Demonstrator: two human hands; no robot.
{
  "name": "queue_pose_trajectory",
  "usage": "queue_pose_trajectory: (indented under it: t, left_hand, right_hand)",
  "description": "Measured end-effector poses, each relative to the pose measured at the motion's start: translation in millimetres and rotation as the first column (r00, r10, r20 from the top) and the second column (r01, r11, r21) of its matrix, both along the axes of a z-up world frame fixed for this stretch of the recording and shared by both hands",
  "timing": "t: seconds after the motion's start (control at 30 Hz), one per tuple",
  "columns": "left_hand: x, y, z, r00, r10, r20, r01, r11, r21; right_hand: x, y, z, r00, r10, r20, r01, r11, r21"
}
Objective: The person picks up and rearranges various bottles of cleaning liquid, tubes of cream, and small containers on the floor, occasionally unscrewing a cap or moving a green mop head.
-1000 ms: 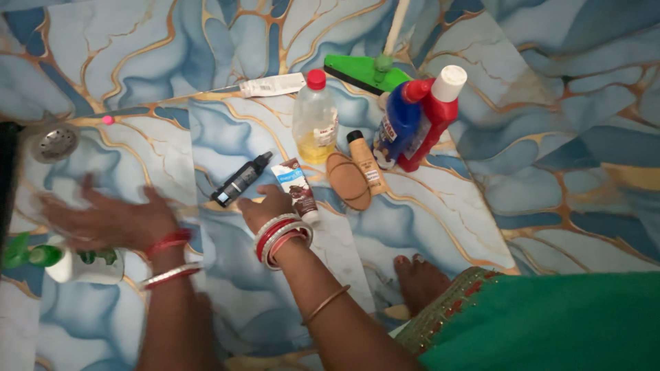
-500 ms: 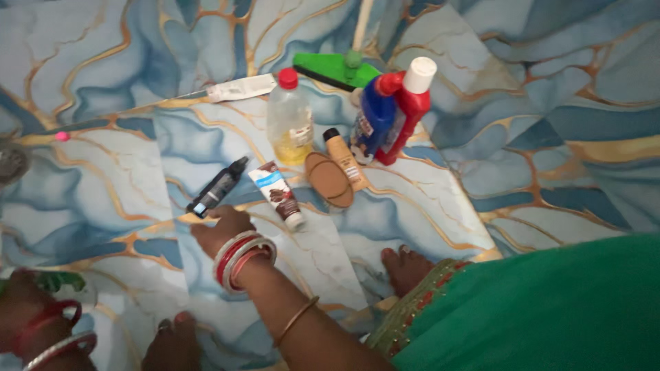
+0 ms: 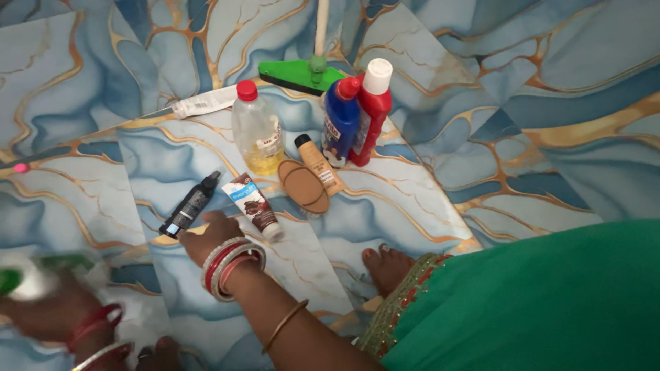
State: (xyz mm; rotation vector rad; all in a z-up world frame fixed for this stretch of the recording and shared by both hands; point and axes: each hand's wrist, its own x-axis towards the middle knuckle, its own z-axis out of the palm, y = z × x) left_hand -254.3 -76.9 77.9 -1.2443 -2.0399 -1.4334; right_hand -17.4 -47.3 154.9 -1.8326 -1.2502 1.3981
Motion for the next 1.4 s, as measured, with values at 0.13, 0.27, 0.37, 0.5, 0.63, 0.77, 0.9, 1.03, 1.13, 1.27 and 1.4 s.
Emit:
queue_pose_trajectory:
  t: [0.13, 0.27, 0.37, 0.5, 0.63, 0.77, 0.9, 1.03, 1.13, 1.27, 1.4]
  left_hand:
    - [82, 49, -6, 0.928, -0.276, 0.252, 0.281, 0.959, 0.015]
    - [175, 47, 9, 0.875, -0.345, 0.341, 0.419, 0.892, -0.172]
    - [214, 40, 26, 0.726, -0.433, 0.534, 0.568, 0.816, -0.111]
    - [233, 41, 40, 0.732, -0.452, 0.509, 0.594, 0.79, -0.152]
    - [238, 50, 44, 0.758, -0.527, 0.385, 0.601, 0.794, -0.094]
    - [230, 51, 39, 0.803, -0.531, 0.271, 0.58, 0.801, -0.15]
    - [216, 62, 22, 0.842, -0.41, 0.352, 0.5, 0.838, -0.22]
    - [203, 60, 12, 0.862, -0.444, 0.245, 0.491, 0.851, -0.187]
    - [198, 64, 8, 0.86, -0.38, 0.34, 0.473, 0.844, -0.253]
    - [202, 64, 6, 0.716, -0.498, 0.49, 0.608, 0.789, -0.086]
    - [203, 60, 7, 0.694, -0.467, 0.548, 0.604, 0.792, -0.089]
  right_hand:
    - [7, 7, -6, 0.994, -0.073, 0.086, 0.068, 0.996, 0.062]
    - [32, 17, -10, 0.997, -0.064, 0.037, 0.057, 0.985, 0.164]
    - [46, 22, -10, 0.989, -0.119, -0.086, 0.133, 0.973, 0.19]
    - [64, 23, -3, 0.967, -0.177, -0.184, 0.204, 0.969, 0.139]
    - [77, 28, 8, 0.992, -0.123, -0.01, 0.123, 0.984, 0.129]
    - [80, 27, 5, 0.994, -0.091, 0.053, 0.088, 0.994, 0.058]
    - [79, 24, -8, 0.995, -0.096, -0.008, 0.096, 0.995, -0.014]
    - [73, 26, -23, 0.997, -0.08, -0.003, 0.08, 0.996, 0.044]
    - [70, 31, -34, 0.996, -0.068, 0.06, 0.064, 0.995, 0.075]
    - [67, 28, -27, 0.999, -0.01, 0.032, 0.009, 1.0, 0.029]
    - [69, 22, -13, 0.993, 0.05, -0.106, -0.047, 0.998, 0.035]
